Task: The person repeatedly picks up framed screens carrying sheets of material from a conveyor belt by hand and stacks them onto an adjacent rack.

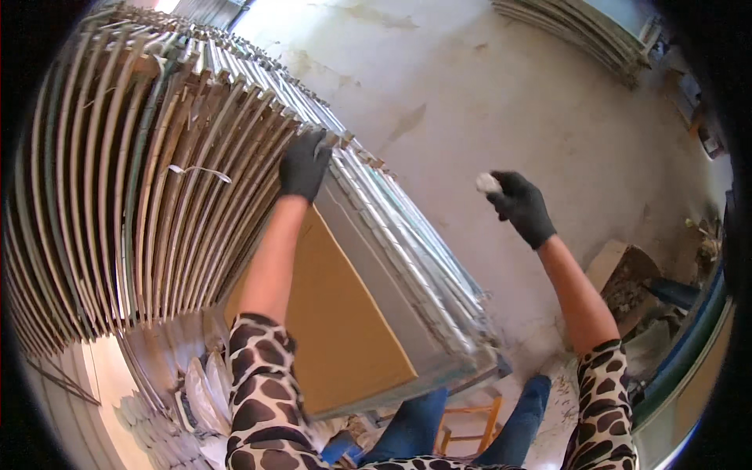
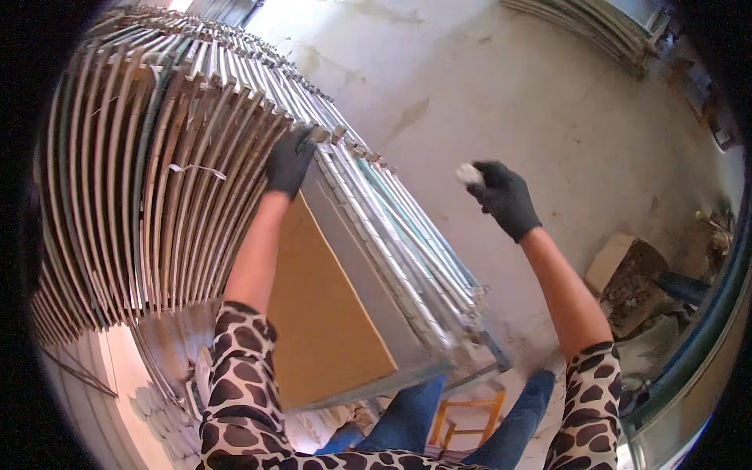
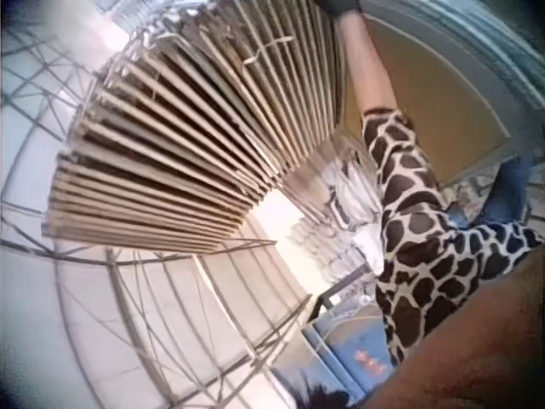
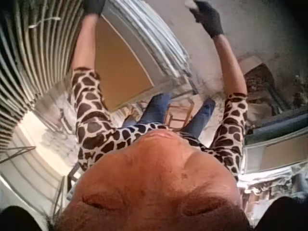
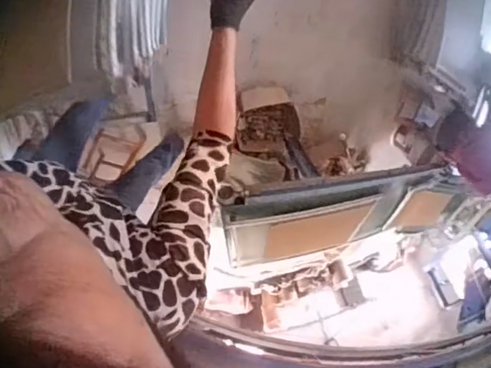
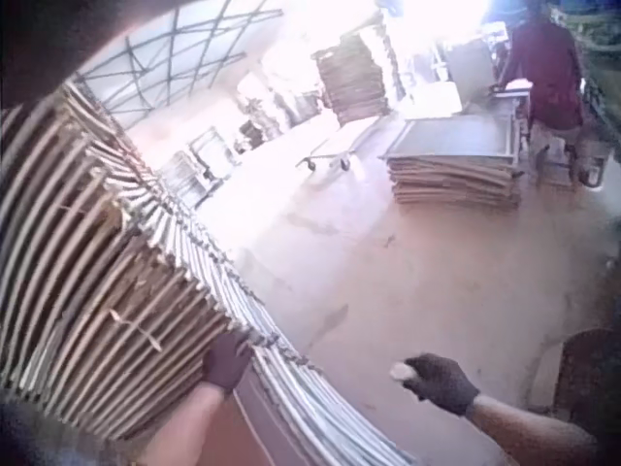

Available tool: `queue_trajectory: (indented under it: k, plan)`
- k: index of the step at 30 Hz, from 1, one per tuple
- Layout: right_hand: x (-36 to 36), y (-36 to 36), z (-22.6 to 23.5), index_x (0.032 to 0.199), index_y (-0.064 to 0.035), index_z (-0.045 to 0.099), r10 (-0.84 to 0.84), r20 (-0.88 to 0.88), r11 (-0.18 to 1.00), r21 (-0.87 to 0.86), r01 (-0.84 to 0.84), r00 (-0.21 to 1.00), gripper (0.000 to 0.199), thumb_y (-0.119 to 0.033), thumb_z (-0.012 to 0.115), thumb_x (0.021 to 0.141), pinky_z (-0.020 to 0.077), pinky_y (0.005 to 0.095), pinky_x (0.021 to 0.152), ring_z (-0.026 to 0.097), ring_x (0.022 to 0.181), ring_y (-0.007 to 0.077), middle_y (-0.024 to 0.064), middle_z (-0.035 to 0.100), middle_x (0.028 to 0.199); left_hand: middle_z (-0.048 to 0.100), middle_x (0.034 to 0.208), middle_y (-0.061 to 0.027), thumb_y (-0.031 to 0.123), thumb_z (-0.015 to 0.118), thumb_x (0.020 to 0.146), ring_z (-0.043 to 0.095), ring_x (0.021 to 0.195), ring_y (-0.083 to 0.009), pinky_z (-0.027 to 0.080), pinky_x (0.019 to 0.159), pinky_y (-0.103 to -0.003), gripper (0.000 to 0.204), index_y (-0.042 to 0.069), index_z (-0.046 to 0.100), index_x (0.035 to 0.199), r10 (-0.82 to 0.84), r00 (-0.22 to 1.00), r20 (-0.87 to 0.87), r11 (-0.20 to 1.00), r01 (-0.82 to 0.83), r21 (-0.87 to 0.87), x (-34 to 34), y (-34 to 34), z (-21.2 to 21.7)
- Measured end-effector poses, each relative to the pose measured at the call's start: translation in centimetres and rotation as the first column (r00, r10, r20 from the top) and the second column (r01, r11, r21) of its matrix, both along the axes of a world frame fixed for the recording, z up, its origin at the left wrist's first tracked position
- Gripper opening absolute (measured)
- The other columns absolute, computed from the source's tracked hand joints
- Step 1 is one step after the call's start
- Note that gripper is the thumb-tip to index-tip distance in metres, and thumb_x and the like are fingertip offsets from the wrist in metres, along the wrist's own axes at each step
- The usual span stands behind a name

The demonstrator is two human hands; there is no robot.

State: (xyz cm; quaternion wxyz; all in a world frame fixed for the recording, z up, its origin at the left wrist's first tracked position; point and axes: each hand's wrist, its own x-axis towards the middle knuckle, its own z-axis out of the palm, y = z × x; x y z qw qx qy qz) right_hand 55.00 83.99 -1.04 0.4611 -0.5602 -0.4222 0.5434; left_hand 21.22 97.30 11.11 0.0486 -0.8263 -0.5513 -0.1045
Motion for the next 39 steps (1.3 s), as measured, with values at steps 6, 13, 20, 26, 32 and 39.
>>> queue_trajectory:
  k: [6,13,20,26,32,39]
  plan:
    - [-10.4,10.1,-0.3,0.105,-0.0083,0.057,0.080,0.149,0.994,0.062,-0.090,0.986,0.033,-0.019,0.064,0.074,0.0462,0.0270,0.056,0.058,0.063,0.0162,0.0090,0.061,0.071,0.057,0.105,-0.0154,0.030,0.065,0.064,0.054,0.099,-0.0294,0.042,0.086,-0.037,0.053,0.008,0.054,0.110,-0.046,0.896,-0.443,0.824,-0.216,-0.523,0.4,12.6,-6.0]
    - [-19.7,18.6,-3.1,0.106,-0.0123,0.057,0.067,0.366,0.965,0.213,-0.154,0.928,0.034,-0.020,0.060,0.073,0.0446,0.0360,0.077,0.058,0.087,0.0310,0.0151,0.060,0.095,0.058,0.099,-0.0175,0.024,0.062,0.064,0.056,0.094,-0.0320,0.044,0.081,-0.038,0.041,0.010,0.054,0.101,-0.021,0.914,-0.405,0.835,-0.207,-0.509,-0.3,12.9,-6.9]
    - [-25.8,21.5,-3.4,0.106,-0.0139,0.057,0.156,0.443,0.931,0.233,-0.281,0.883,0.032,-0.024,0.056,0.076,0.0440,0.0365,0.078,0.056,0.089,0.0321,0.0161,0.060,0.095,0.060,0.093,-0.0174,0.021,0.059,0.068,0.057,0.089,-0.0333,0.044,0.077,-0.040,0.040,0.012,0.049,0.105,0.035,0.964,-0.264,0.863,-0.163,-0.478,-2.1,12.4,-5.3]
    - [-21.9,18.6,-2.9,0.128,-0.0101,0.036,0.059,0.067,0.997,0.037,-0.062,0.996,0.061,-0.020,0.060,0.073,0.0449,0.0335,0.078,0.059,0.085,0.0272,0.0166,0.060,0.098,0.059,0.097,-0.0171,0.022,0.059,0.065,0.056,0.093,-0.0319,0.043,0.081,-0.038,0.063,0.018,0.039,0.125,0.017,0.991,-0.131,0.841,-0.085,-0.534,-1.5,12.6,-6.2]
    - [-4.2,-6.1,2.4,0.110,-0.0099,0.055,-0.147,0.264,0.988,0.085,0.129,0.953,0.029,-0.003,0.051,0.082,0.0468,0.0243,0.066,0.052,0.071,0.0071,0.0018,0.060,0.080,0.050,0.112,-0.0100,0.009,0.062,0.075,0.054,0.085,-0.0171,0.049,0.062,-0.031,0.061,0.018,0.035,0.129,0.441,0.854,0.278,0.639,-0.080,-0.765,0.3,9.1,-6.0]
    - [13.8,-59.7,-1.4,0.103,-0.0098,0.055,-0.831,0.551,-0.349,-0.407,0.844,-0.078,0.034,-0.034,0.046,0.081,0.0424,0.0343,0.057,0.051,0.069,0.0199,0.0076,0.056,0.087,0.050,0.115,-0.0158,0.017,0.046,0.087,0.043,0.110,-0.0280,0.029,0.096,-0.037,0.035,0.000,0.046,0.117,-0.384,0.911,0.153,0.921,0.390,-0.012,9.4,-12.3,2.8]
